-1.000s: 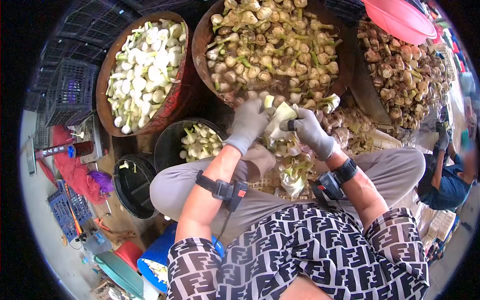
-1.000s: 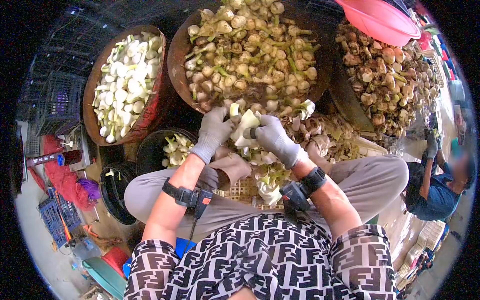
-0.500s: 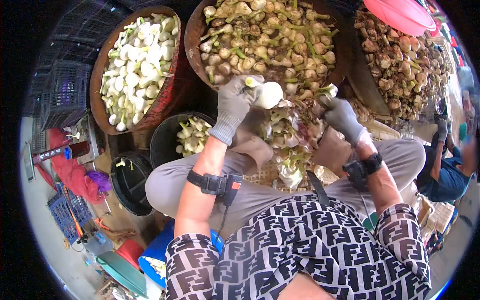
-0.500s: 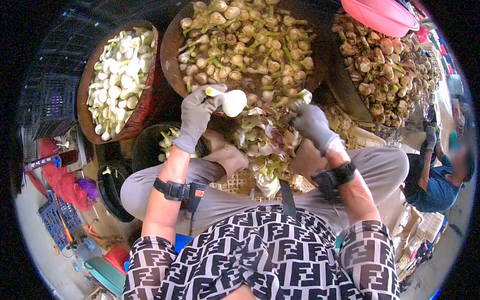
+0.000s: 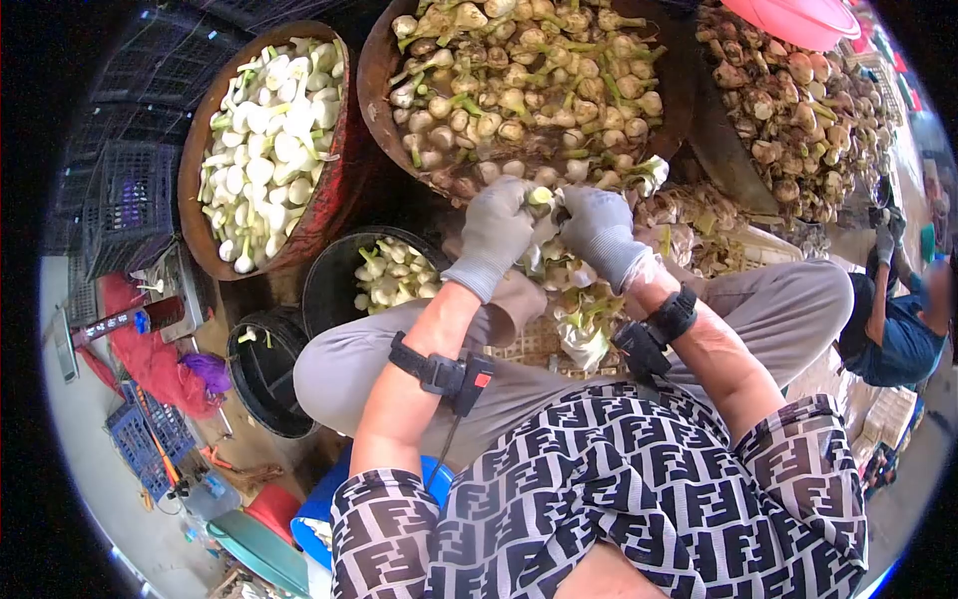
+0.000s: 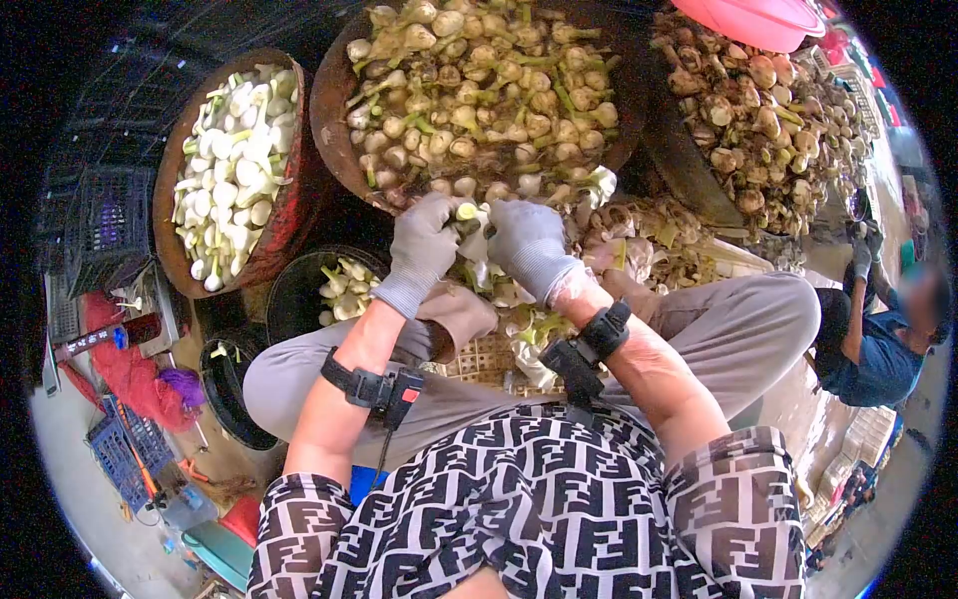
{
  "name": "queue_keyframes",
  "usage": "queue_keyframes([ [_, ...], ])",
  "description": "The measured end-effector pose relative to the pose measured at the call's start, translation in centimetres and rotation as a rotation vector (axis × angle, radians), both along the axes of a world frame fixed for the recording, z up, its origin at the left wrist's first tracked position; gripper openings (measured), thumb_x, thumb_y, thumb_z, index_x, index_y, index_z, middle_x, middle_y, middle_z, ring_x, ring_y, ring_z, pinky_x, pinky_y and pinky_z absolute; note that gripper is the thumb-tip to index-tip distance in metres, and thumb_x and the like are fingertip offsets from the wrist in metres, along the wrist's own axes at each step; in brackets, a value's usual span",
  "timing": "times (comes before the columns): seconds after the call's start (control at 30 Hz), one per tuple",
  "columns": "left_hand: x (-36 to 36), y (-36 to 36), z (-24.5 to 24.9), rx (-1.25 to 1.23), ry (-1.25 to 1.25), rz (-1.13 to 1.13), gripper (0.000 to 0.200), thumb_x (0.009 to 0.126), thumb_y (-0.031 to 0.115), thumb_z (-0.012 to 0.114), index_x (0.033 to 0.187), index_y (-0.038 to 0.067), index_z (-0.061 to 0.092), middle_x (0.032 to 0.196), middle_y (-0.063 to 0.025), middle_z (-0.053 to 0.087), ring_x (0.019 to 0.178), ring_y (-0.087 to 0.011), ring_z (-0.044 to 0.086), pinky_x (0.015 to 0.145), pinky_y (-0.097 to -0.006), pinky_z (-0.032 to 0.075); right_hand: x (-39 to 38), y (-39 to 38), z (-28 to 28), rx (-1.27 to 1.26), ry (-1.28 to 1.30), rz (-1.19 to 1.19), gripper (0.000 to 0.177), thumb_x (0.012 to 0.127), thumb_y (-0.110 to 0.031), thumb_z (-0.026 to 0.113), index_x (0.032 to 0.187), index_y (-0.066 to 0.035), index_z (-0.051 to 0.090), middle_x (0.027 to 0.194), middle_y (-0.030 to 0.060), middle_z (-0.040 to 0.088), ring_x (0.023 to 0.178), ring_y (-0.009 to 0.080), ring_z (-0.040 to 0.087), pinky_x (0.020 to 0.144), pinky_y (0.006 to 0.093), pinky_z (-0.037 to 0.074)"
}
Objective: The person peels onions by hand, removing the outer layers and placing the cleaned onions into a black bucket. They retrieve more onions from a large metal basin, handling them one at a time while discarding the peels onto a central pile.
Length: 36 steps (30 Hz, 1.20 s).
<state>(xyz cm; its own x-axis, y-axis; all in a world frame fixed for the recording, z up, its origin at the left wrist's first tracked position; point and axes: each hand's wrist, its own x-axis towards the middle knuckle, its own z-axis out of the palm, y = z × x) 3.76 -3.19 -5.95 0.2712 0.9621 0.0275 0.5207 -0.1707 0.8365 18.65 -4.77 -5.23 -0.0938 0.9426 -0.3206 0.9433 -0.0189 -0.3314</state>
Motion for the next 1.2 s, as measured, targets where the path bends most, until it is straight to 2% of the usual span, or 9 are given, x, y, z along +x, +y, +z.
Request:
queue_keyframes([
  [0.2,-0.2,0.0,0.2,-0.024,-0.047,-0.091,0.014,0.071,0.005,0.064,0.085,0.004,0.063,0.087,-0.0107,0.061,0.080,-0.0250,0.060,0.071,-0.0311,0.046,0.8,0.5,0.1,-0.104,-0.039,-0.058,0.029,0.070,-0.025,0.058,0.089,-0.003,0.057,0.088,0.0188,0.062,0.086,0.0334,0.060,0.075,0.0406,0.047],
  [0.3,-0.9,0.7,0.4,-0.057,-0.397,-0.233,0.014,0.074,0.002,0.063,0.088,0.002,0.062,0.092,-0.0080,0.062,0.087,-0.0182,0.060,0.077,-0.0279,0.047,3.8,0.2,-1.7,-0.062,-0.072,-0.166,0.032,0.071,-0.028,0.057,0.089,-0.001,0.058,0.083,0.0213,0.062,0.083,0.0354,0.060,0.073,0.0419,0.048],
  [0.43,-1.6,1.7,2.5,-0.250,-0.762,-0.127,0.019,0.082,0.008,0.060,0.099,0.001,0.058,0.099,-0.0077,0.061,0.092,-0.0146,0.057,0.083,-0.0271,0.046,8.7,-1.4,-2.6,-0.355,-0.176,-0.158,0.036,0.070,-0.027,0.056,0.094,-0.001,0.059,0.090,0.0207,0.062,0.086,0.0320,0.061,0.075,0.0393,0.049],
  [0.53,-2.7,2.4,2.0,-0.596,-1.142,0.241,0.022,0.087,0.015,0.053,0.099,-0.003,0.057,0.098,-0.0119,0.061,0.088,-0.0162,0.059,0.076,-0.0271,0.050,10.3,-2.7,-2.1,-0.493,-0.177,0.008,0.036,0.071,-0.024,0.053,0.101,-0.003,0.056,0.087,0.0219,0.062,0.086,0.0346,0.060,0.075,0.0408,0.048],
  [0.63,-4.0,2.8,-3.0,-0.734,-0.867,0.218,0.023,0.088,0.022,0.052,0.099,0.002,0.058,0.093,-0.0058,0.063,0.078,-0.0135,0.060,0.066,-0.0267,0.051,8.2,-1.8,-1.1,-0.236,0.176,-0.110,0.043,0.072,-0.012,0.051,0.115,-0.009,0.050,0.100,0.0193,0.060,0.091,0.0356,0.058,0.078,0.0415,0.046],
  [0.7,-2.3,2.1,-0.7,-0.847,-0.930,0.302,0.025,0.089,0.018,0.051,0.104,-0.001,0.056,0.094,-0.0089,0.061,0.079,-0.0167,0.061,0.067,-0.0288,0.051,6.0,-1.3,0.4,0.181,0.535,-0.147,0.041,0.071,-0.007,0.053,0.112,-0.012,0.053,0.111,0.0143,0.056,0.095,0.0339,0.056,0.082,0.0404,0.045],
  [0.83,-1.6,1.6,-0.1,-0.943,-0.936,0.222,0.030,0.086,0.017,0.055,0.109,-0.003,0.054,0.092,-0.0094,0.061,0.080,-0.0178,0.060,0.068,-0.0304,0.052,3.9,1.3,1.6,0.343,0.502,0.131,0.037,0.067,-0.008,0.057,0.104,-0.013,0.057,0.106,0.0114,0.057,0.093,0.0305,0.057,0.079,0.0387,0.046],
  [1.03,-2.3,2.0,0.1,-0.780,-0.706,0.363,0.022,0.088,0.021,0.052,0.096,0.002,0.060,0.089,-0.0046,0.063,0.076,-0.0122,0.059,0.058,-0.0271,0.052,6.2,0.6,0.0,0.017,0.140,0.113,0.018,0.070,-0.019,0.056,0.084,-0.010,0.063,0.085,0.0147,0.062,0.083,0.0314,0.059,0.072,0.0404,0.047],
  [1.2,-6.2,4.4,-2.9,-0.887,-1.269,0.572,0.024,0.090,0.021,0.049,0.102,0.001,0.054,0.082,-0.0079,0.062,0.063,-0.0168,0.060,0.047,-0.0280,0.053,8.7,-2.7,-0.9,-0.375,-0.071,0.028,0.022,0.074,-0.020,0.054,0.091,-0.009,0.059,0.086,0.0168,0.062,0.082,0.0336,0.060,0.073,0.0411,0.048],
])
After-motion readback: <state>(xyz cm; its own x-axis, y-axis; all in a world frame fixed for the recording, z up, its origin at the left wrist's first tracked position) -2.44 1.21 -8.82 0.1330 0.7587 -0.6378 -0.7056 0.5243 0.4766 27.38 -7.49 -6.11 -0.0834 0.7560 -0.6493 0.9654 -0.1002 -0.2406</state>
